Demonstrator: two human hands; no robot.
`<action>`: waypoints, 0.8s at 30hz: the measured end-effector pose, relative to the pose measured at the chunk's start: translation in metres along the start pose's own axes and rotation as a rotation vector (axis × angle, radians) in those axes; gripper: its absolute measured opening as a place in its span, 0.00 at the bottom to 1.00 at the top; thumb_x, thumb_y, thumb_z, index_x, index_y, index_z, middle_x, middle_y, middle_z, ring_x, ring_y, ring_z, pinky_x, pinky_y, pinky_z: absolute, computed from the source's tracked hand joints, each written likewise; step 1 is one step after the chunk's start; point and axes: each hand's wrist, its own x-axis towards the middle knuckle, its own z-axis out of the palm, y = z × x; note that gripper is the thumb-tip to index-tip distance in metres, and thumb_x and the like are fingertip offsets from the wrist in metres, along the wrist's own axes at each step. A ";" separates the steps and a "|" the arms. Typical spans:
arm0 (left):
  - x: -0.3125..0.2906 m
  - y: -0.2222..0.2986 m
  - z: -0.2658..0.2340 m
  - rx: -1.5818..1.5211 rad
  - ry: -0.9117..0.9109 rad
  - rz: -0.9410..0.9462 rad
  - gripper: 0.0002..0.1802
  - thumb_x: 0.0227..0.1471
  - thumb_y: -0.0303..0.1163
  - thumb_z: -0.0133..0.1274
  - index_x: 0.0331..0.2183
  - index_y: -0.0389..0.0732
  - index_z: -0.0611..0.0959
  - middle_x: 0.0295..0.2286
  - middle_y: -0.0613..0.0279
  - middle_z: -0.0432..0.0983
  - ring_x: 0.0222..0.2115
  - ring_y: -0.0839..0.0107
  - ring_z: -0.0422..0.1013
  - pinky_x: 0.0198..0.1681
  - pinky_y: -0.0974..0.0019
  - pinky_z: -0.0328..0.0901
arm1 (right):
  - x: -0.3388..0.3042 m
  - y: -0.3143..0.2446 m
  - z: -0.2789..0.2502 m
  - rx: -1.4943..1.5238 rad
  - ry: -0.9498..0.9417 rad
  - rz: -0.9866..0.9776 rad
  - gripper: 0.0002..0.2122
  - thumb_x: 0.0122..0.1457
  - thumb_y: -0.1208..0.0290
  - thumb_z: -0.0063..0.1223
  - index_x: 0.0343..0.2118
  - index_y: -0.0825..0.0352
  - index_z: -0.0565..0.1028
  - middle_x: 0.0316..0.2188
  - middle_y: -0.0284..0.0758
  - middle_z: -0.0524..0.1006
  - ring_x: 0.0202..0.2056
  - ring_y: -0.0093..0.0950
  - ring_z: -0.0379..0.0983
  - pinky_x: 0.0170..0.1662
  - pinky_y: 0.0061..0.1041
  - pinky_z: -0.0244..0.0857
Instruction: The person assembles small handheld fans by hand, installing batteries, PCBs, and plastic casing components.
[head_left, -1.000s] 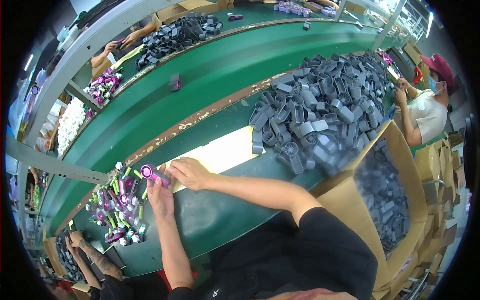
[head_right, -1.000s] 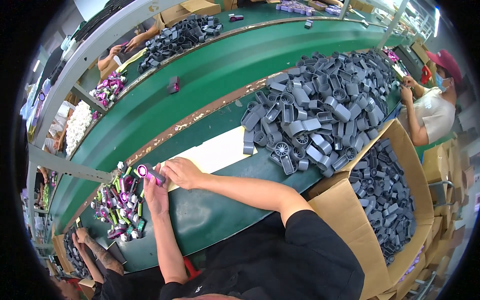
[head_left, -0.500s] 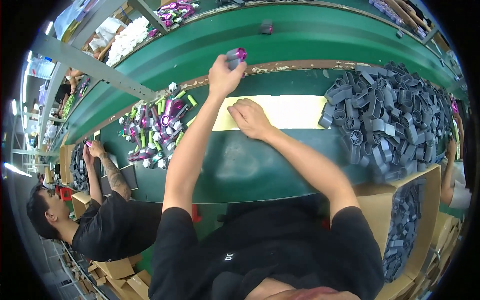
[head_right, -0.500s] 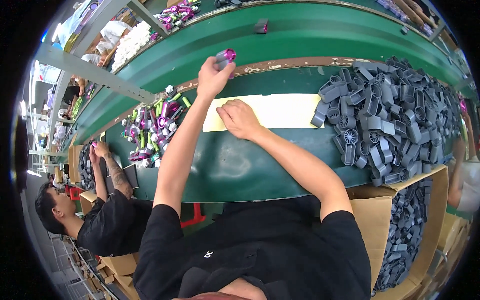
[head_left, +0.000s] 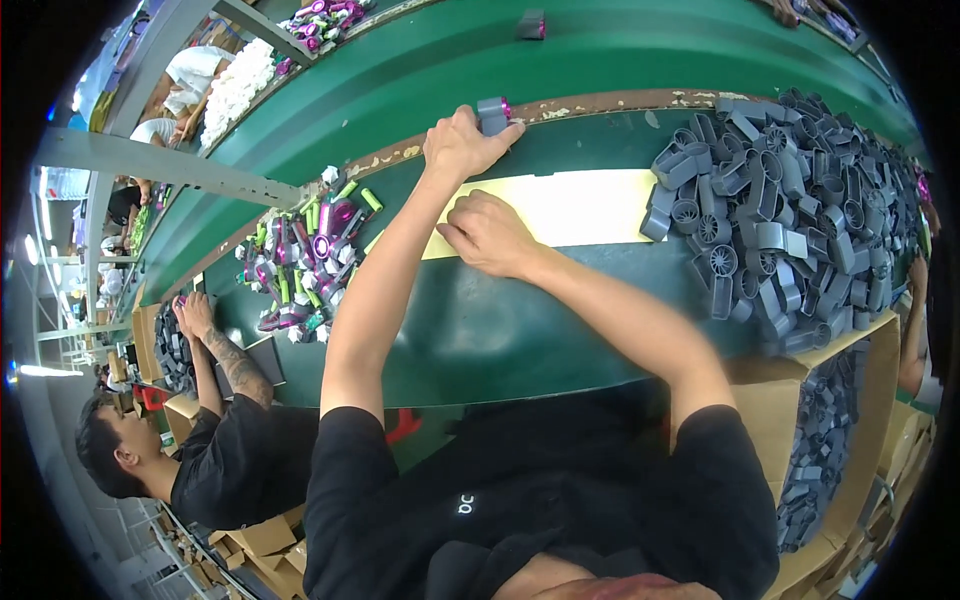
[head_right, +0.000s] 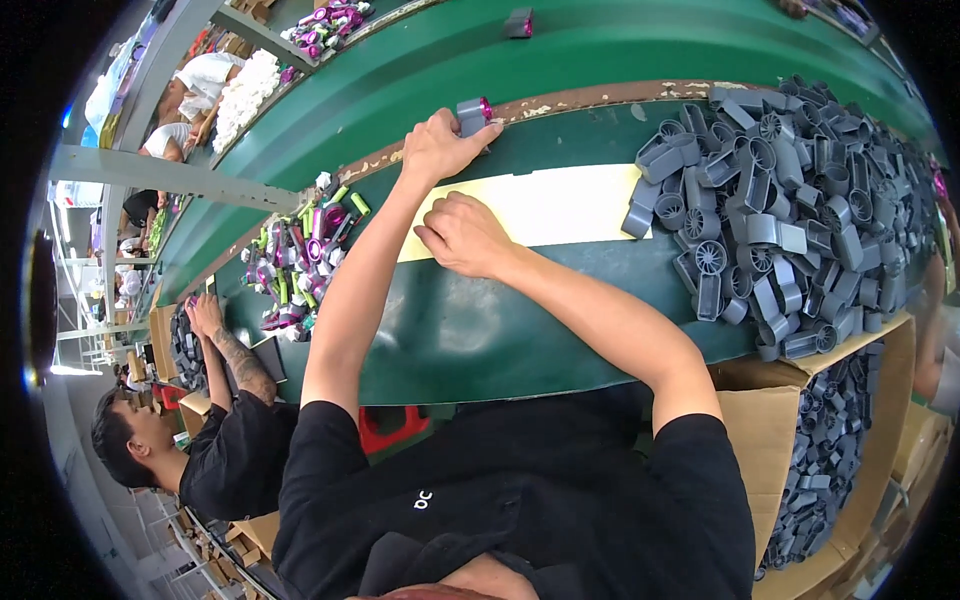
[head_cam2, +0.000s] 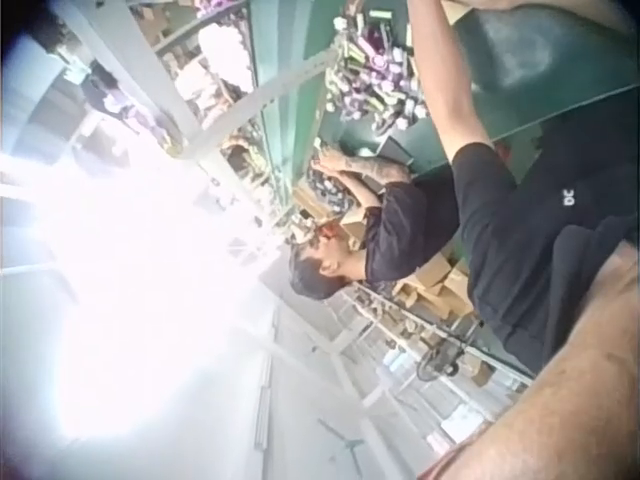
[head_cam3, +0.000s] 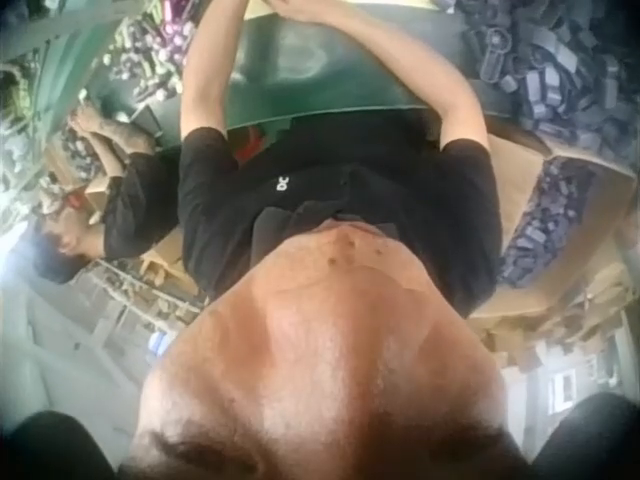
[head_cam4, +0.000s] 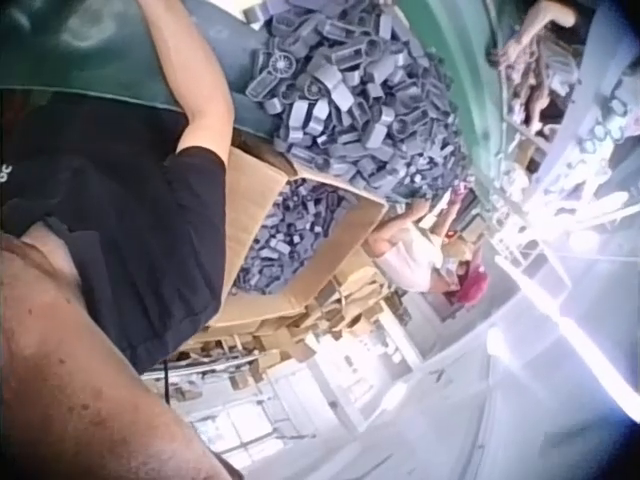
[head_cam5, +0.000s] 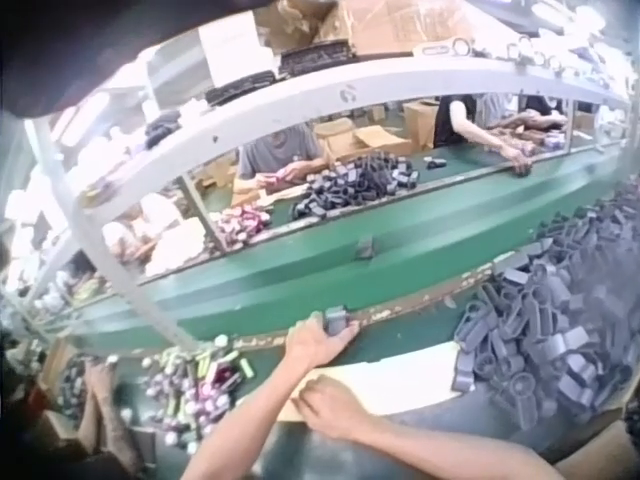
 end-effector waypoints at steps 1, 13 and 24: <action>-0.001 0.000 -0.003 0.003 -0.005 -0.005 0.44 0.40 0.73 0.60 0.33 0.35 0.85 0.30 0.47 0.83 0.37 0.52 0.81 0.43 0.55 0.73 | 0.000 0.001 0.001 -0.004 -0.004 0.003 0.15 0.61 0.66 0.52 0.20 0.70 0.77 0.23 0.42 0.76 0.32 0.42 0.73 0.41 0.42 0.68; -0.127 -0.110 -0.022 -0.360 0.330 0.199 0.09 0.54 0.30 0.61 0.35 0.35 0.82 0.25 0.56 0.79 0.25 0.68 0.76 0.31 0.65 0.71 | -0.010 -0.010 -0.001 -0.427 -0.026 -0.130 0.17 0.59 0.65 0.54 0.46 0.71 0.76 0.50 0.49 0.74 0.54 0.46 0.69 0.58 0.45 0.62; -0.209 -0.164 -0.038 -0.015 0.634 0.165 0.11 0.47 0.23 0.60 0.37 0.37 0.80 0.33 0.52 0.74 0.36 0.51 0.71 0.41 0.52 0.65 | -0.005 -0.061 -0.012 -0.665 -0.464 0.026 0.14 0.58 0.64 0.58 0.38 0.72 0.79 0.39 0.45 0.78 0.45 0.40 0.73 0.51 0.41 0.67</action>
